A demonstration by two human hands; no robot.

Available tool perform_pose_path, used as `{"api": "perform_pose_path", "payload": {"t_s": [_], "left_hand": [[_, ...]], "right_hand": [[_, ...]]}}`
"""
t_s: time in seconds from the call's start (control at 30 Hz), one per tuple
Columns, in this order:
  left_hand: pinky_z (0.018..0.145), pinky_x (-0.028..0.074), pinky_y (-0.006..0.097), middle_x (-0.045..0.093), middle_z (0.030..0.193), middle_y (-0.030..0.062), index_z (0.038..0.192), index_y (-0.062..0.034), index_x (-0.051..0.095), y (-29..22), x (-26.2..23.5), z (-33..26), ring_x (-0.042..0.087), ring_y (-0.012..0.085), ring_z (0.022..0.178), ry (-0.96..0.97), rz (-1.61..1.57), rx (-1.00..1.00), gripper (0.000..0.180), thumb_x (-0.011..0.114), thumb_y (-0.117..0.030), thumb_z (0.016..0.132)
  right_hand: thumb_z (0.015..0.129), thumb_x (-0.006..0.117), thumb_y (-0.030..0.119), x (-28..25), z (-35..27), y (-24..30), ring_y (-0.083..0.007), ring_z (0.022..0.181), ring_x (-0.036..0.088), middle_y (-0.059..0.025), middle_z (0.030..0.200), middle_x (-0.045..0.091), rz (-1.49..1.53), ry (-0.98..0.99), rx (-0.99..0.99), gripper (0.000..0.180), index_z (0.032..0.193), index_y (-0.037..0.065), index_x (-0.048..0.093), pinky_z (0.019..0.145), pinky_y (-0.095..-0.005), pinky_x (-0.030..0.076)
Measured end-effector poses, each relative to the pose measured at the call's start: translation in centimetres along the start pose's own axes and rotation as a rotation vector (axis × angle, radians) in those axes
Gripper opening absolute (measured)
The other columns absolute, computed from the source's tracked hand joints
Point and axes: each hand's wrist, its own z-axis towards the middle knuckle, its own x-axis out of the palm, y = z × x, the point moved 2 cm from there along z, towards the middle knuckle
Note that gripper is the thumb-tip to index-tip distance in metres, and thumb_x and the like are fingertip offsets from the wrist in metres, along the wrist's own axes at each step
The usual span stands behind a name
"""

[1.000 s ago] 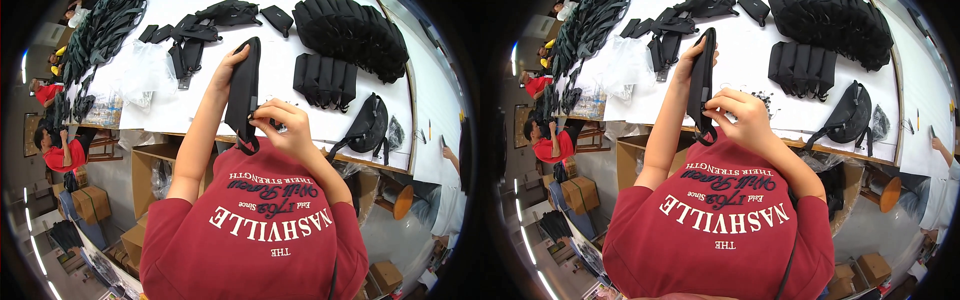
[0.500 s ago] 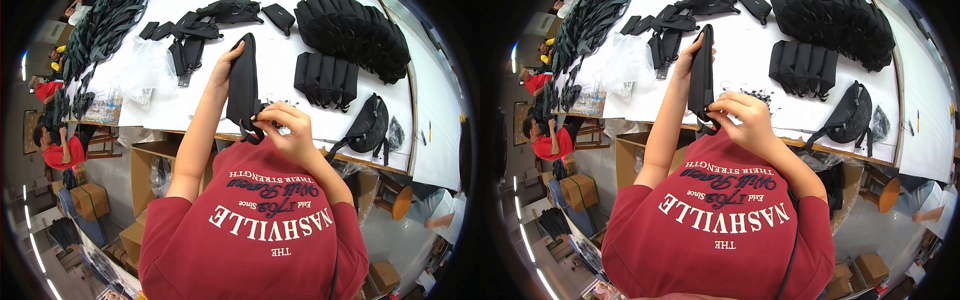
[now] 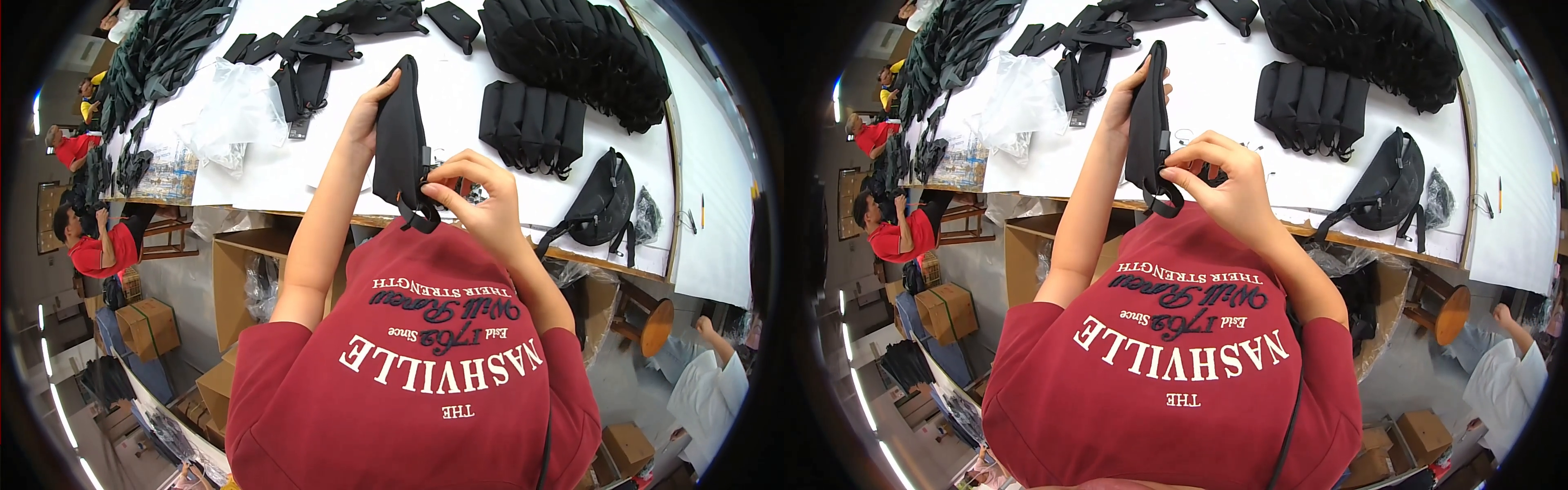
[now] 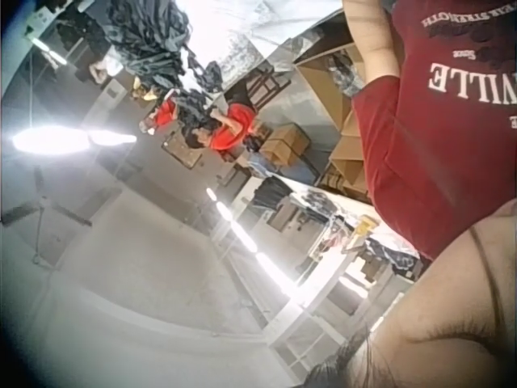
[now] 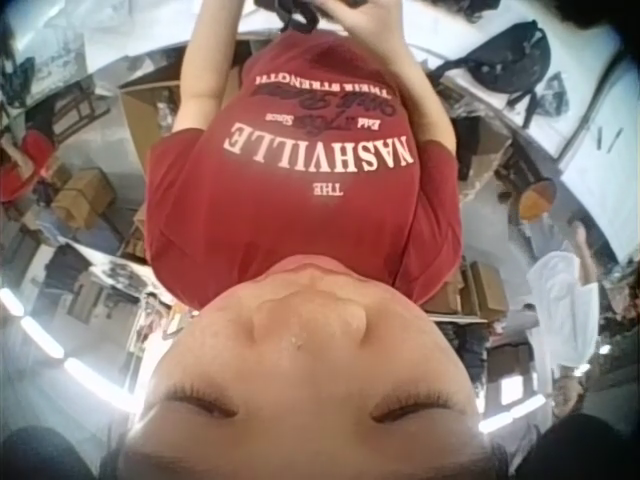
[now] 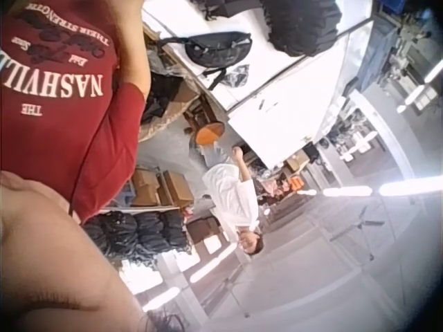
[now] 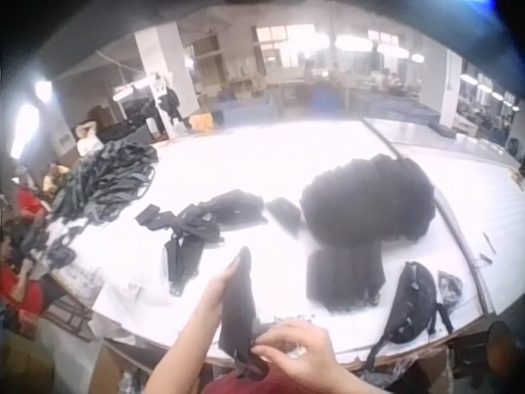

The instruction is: Assembling black fanny packs or bags by adding tags and checking zippers.

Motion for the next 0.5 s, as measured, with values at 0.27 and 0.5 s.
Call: {"api": "perform_pose_path", "payload": {"t_s": [0.27,0.5], "left_hand": [[0.042,0.042,0.022,0.053,0.068,0.0033,0.092,-0.0020,0.057,0.20,-0.02,-0.31,0.046,0.0107,0.050,-0.057,-0.010,0.022,0.028,0.056,-0.030,0.091],[0.043,0.045,0.021,0.054,0.063,0.0054,0.089,-0.0029,0.059,-0.11,-0.55,0.42,0.054,0.0126,0.049,0.006,0.025,-0.007,0.029,0.058,-0.032,0.090]], "right_hand": [[0.076,0.068,0.005,0.60,-0.51,-0.34,-0.0092,0.064,0.055,-0.0026,0.077,0.063,0.103,0.125,0.092,0.006,0.081,0.002,0.066,0.054,-0.0212,0.040],[0.078,0.066,0.005,0.57,-0.42,-0.80,-0.0119,0.067,0.057,-0.0040,0.078,0.062,0.101,0.178,0.092,0.006,0.082,0.002,0.065,0.057,-0.0232,0.042]]}}
